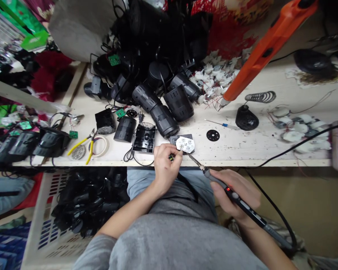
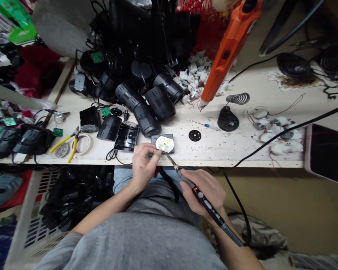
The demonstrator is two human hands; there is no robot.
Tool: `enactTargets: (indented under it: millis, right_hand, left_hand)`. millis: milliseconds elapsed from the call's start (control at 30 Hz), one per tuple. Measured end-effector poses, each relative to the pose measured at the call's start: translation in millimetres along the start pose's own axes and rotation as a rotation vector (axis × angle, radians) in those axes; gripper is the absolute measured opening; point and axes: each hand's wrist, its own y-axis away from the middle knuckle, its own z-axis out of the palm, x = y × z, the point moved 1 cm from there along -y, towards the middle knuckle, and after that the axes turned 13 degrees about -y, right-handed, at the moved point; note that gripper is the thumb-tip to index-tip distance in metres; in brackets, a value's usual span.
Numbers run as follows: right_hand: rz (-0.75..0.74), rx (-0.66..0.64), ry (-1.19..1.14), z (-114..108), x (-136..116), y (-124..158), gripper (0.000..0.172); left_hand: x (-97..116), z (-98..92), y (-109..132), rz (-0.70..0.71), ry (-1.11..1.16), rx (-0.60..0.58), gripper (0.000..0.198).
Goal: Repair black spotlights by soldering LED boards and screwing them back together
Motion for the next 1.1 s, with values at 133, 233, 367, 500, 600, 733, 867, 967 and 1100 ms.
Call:
enactTargets:
  millis: [133, 233, 367, 500, 600, 733, 867, 967, 1100]
  right_hand:
    - [0.017, -0.028, 0.017, -5, -2, 0, 0.024]
    - [0.012, -0.028, 0.016, -5, -2, 0, 0.025]
    - [0.006, -0.023, 0.009, -4, -2, -1, 0.026]
    - [-0.002, -0.001, -0.023, 1, 1, 0, 0.028]
    - [-0.026, 0.053, -0.043, 2, 3, 2, 0.027]
    - [-0.006, 0.007, -0.015, -2, -1, 2, 0.026]
    - [0.015, 0.022, -0.007, -7, -4, 2, 0.025]
    - [0.015, 0.041, -0.005, -8, -4, 3, 0.024]
    - [0.011, 0.034, 0.023, -7, -4, 3, 0.023]
  left_hand:
    - [0, -0.4, 0, -0.008, -0.01, -0.017, 0.016]
    - [1, -1.3, -1, -0.007, -0.009, -0.019, 0.016]
    - [2, -2.5, 0, -0.004, 0.008, -0.009, 0.015]
    - [2, -3.4, 1, -0.007, 0.034, -0.012, 0.013]
    - [1, -4.6, 1, -0.009, 0.041, -0.016, 0.012]
    - [1, -8.3, 2, 0.024, 0.02, -0.001, 0.01]
    - [1, -12.7, 3, 0.131, 0.001, 0.068, 0.01]
    - [0, -13.6, 4, 0.156, 0.017, 0.074, 0.011]
    - [-2, -13.4, 5, 0.115, 0.012, 0.085, 0.012]
